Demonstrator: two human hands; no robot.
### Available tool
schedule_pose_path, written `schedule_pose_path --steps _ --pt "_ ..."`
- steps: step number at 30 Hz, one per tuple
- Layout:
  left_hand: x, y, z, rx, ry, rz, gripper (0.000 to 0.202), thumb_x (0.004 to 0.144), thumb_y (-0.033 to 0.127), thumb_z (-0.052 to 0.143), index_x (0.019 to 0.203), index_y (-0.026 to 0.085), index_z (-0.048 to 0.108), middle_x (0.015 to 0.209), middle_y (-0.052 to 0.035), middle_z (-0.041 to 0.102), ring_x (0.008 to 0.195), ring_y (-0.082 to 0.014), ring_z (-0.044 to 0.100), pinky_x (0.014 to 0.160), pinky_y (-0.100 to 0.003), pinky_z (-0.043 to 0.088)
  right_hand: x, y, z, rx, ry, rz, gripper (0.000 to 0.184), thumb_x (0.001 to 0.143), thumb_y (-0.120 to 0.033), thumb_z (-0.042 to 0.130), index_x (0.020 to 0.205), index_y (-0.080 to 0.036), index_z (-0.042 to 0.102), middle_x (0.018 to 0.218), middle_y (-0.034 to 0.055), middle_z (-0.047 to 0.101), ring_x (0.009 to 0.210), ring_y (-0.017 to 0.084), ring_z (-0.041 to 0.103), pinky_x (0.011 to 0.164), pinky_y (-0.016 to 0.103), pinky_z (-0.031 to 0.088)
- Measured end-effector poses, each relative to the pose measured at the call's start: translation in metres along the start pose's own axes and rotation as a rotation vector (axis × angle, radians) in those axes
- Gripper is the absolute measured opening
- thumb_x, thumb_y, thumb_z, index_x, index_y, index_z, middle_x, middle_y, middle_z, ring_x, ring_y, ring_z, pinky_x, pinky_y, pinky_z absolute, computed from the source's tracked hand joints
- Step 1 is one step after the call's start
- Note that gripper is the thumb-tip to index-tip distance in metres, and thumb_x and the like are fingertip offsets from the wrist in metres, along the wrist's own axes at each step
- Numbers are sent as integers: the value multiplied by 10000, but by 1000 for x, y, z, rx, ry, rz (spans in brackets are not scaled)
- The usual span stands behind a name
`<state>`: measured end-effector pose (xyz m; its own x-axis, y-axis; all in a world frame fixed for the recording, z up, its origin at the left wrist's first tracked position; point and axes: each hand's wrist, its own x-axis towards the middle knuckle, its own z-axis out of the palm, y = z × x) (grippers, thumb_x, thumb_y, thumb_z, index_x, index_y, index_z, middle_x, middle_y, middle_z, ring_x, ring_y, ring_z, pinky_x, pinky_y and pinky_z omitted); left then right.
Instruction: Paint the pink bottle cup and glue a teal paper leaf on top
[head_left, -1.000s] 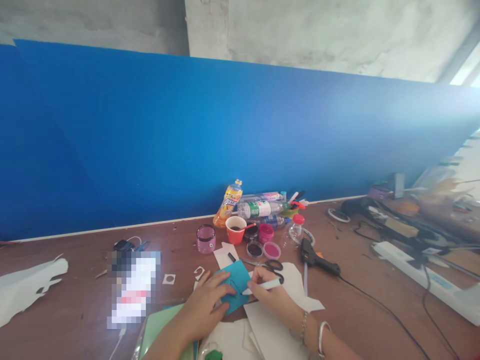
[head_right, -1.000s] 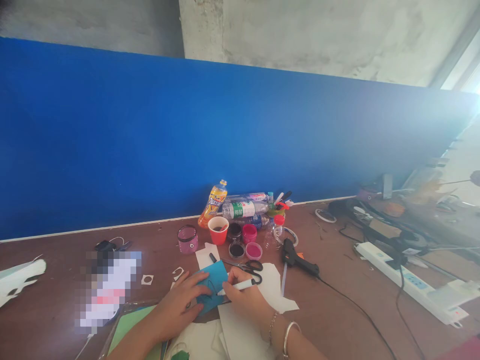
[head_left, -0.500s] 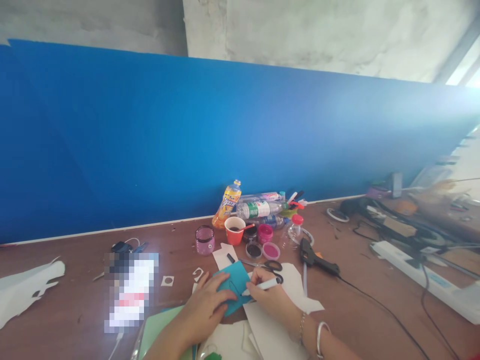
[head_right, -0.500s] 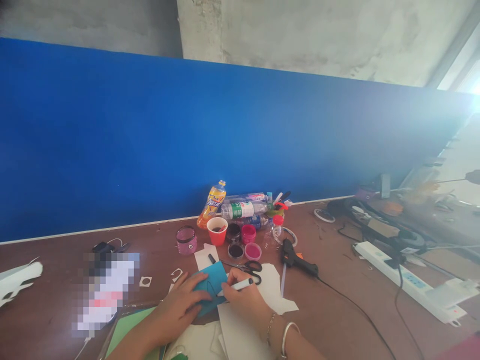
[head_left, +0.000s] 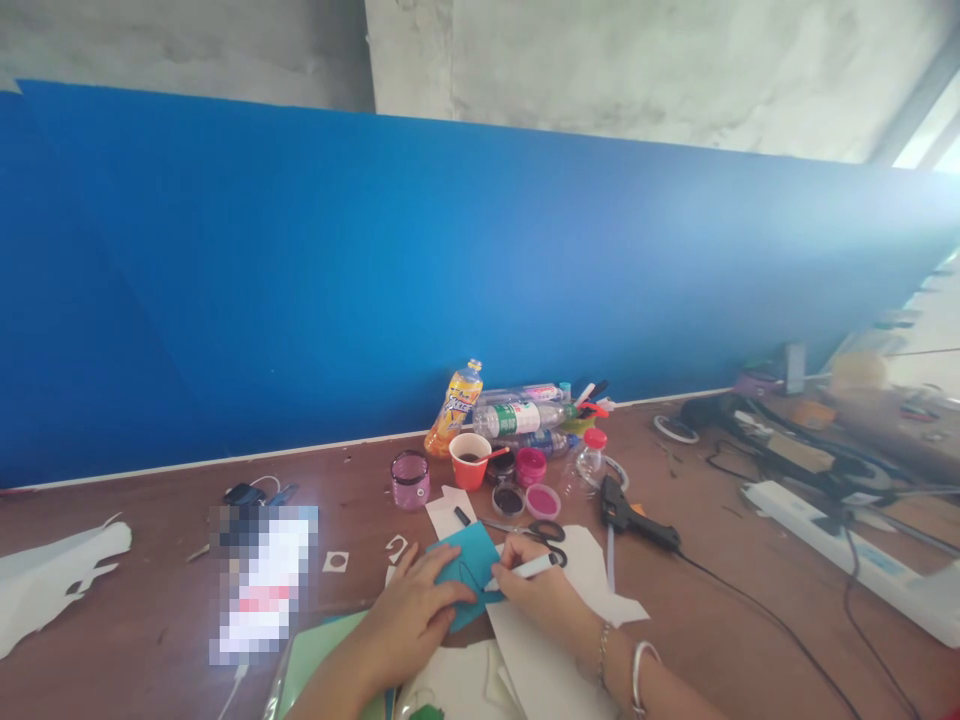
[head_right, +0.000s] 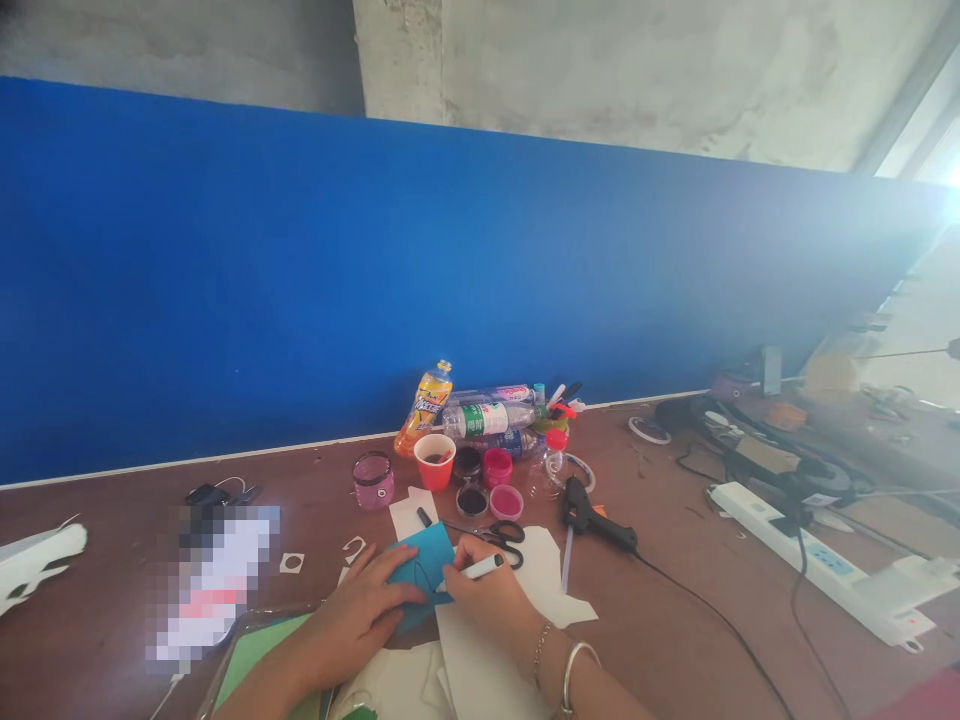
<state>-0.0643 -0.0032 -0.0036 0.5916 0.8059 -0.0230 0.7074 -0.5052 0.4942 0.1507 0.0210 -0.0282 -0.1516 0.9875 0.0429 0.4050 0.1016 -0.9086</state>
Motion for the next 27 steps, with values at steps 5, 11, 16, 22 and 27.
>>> schedule_pose_path --steps 5,11,16,22,27 --pt "-1 -2 3 7 7 16 456 819 90 427 1137 366 603 1461 -10 411 1373 -245 299 1117 -603 115 0 -3 -1 -17 -13 6 189 690 -212 550 573 -216 402 550 -46 438 558 129 399 537 246 313" --pt "0 1 -1 -24 -3 -30 446 814 114 433 1199 326 511 1469 -11 406 1381 -195 286 1142 -562 93 -1 -4 1 -33 -6 6 191 693 -185 536 568 -216 395 542 -47 418 548 123 389 534 240 310" --pt "0 3 -2 -29 -9 -51 404 815 127 434 1162 315 519 1459 -16 422 1372 -206 307 1142 -565 102 -1 -2 2 -47 16 11 202 692 -181 540 562 -216 389 534 -48 415 543 124 379 522 238 307" --pt "0 5 -4 -19 -25 -72 383 807 134 442 1124 324 541 1467 6 409 1380 -215 291 1142 -562 113 -1 1 3 -41 21 7 190 707 -207 541 581 -221 400 557 -39 431 550 133 402 528 247 314" --pt "0 6 -6 -26 -21 -69 376 802 130 447 1111 316 553 1454 -1 427 1366 -209 319 1145 -553 112 -1 2 3 -36 36 -8 196 726 -221 538 587 -222 400 559 -37 438 552 134 405 527 247 321"
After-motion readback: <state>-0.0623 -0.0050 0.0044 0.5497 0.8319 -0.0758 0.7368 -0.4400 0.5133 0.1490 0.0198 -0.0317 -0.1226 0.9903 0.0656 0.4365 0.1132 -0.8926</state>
